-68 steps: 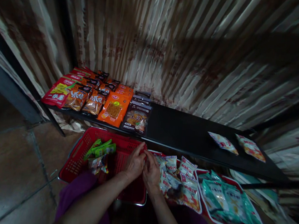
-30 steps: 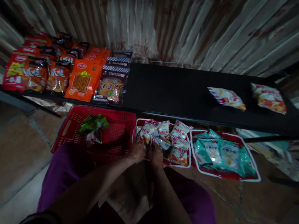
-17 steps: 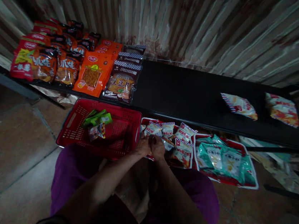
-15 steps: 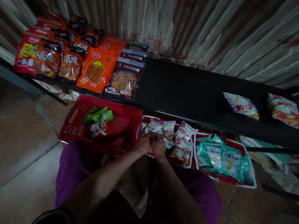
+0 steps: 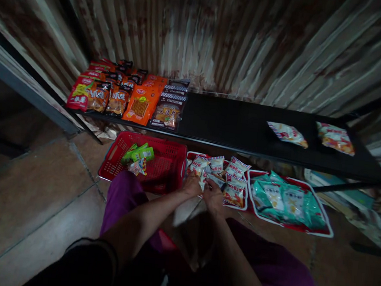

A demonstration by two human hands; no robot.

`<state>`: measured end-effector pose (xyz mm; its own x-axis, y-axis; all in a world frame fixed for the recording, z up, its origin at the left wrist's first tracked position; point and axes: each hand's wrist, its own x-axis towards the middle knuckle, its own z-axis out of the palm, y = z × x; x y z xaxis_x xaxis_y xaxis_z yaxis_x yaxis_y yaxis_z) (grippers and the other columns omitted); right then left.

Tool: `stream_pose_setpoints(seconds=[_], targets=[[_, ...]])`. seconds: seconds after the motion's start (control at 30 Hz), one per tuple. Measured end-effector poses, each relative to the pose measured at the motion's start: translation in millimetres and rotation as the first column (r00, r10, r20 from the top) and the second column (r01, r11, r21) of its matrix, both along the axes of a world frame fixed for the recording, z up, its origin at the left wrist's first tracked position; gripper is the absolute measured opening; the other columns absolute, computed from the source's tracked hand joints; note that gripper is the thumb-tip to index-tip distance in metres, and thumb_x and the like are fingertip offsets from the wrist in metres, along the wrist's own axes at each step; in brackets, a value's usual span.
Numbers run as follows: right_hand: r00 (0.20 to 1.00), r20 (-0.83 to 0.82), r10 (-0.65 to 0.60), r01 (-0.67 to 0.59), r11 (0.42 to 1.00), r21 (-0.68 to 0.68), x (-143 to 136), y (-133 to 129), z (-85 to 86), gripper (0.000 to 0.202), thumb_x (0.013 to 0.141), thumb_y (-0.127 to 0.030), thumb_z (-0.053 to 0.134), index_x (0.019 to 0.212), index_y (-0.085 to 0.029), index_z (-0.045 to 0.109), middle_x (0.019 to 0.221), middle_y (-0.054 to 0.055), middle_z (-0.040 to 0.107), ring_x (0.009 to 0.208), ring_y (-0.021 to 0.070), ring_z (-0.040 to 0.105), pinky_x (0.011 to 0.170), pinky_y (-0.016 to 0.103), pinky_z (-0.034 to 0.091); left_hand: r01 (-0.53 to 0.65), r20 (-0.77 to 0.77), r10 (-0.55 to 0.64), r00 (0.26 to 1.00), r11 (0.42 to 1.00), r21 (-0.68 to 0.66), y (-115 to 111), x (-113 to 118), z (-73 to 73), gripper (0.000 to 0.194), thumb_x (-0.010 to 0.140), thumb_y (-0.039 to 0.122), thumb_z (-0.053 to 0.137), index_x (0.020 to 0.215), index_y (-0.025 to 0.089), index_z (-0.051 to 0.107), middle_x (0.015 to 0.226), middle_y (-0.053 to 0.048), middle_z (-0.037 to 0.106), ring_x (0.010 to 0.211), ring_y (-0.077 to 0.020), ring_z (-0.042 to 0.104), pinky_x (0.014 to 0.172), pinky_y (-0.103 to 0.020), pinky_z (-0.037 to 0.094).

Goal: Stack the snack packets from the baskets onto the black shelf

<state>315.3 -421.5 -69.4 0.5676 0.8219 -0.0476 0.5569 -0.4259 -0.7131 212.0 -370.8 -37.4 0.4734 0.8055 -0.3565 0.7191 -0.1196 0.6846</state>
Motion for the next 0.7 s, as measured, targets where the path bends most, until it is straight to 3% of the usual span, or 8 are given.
stream_pose_setpoints(seconds=[0.17,0.37,0.5,0.7], targets=[[1.000,0.001,-0.019,0.019,0.996,0.088,22.8,-28.1,25.4,0.036,0.076,-0.026,0.042,0.094,-0.015,0.071,0.097,0.013,0.071,0.093,0.0247,0.065,0.089,0.039,0.048,0.048,-0.041,-0.045,0.998,0.997,0.064,-22.8,24.1,16.3,0.039,0.077,0.009,0.049,0.115,0.007,0.061,0.134,-0.019,0.050,0.122,-0.0237,0.050,0.105,-0.032,0.038],[0.991,-0.062,-0.121,0.131,0.968,0.212,45.8,-65.6,41.3,0.039,0.076,-0.026,0.041,0.099,-0.013,0.070,0.095,0.012,0.071,0.085,0.0227,0.066,0.081,0.036,0.051,0.115,-0.081,-0.105,0.991,0.984,0.139,-51.9,40.6,36.7,0.041,0.078,0.009,0.048,0.117,0.009,0.060,0.136,-0.016,0.049,0.127,-0.0228,0.046,0.107,-0.032,0.035],[0.987,-0.052,-0.151,0.158,0.965,0.209,47.3,-75.6,50.7,0.040,0.075,-0.024,0.040,0.099,-0.013,0.070,0.099,0.012,0.071,0.093,0.0236,0.065,0.086,0.035,0.048,0.128,-0.109,-0.110,0.988,0.976,0.177,-63.0,38.8,48.4,0.041,0.079,0.009,0.047,0.117,0.008,0.060,0.141,-0.016,0.044,0.132,-0.0210,0.040,0.109,-0.027,0.031],[0.984,-0.067,-0.165,0.176,0.959,0.223,44.0,-75.4,59.6,0.039,0.073,-0.022,0.041,0.095,-0.013,0.072,0.096,0.013,0.072,0.091,0.0251,0.065,0.087,0.035,0.047,0.101,-0.156,-0.072,0.985,0.977,0.189,-68.2,24.7,57.1,0.042,0.079,0.011,0.047,0.119,0.008,0.059,0.143,-0.017,0.041,0.128,-0.0229,0.045,0.106,-0.027,0.034]])
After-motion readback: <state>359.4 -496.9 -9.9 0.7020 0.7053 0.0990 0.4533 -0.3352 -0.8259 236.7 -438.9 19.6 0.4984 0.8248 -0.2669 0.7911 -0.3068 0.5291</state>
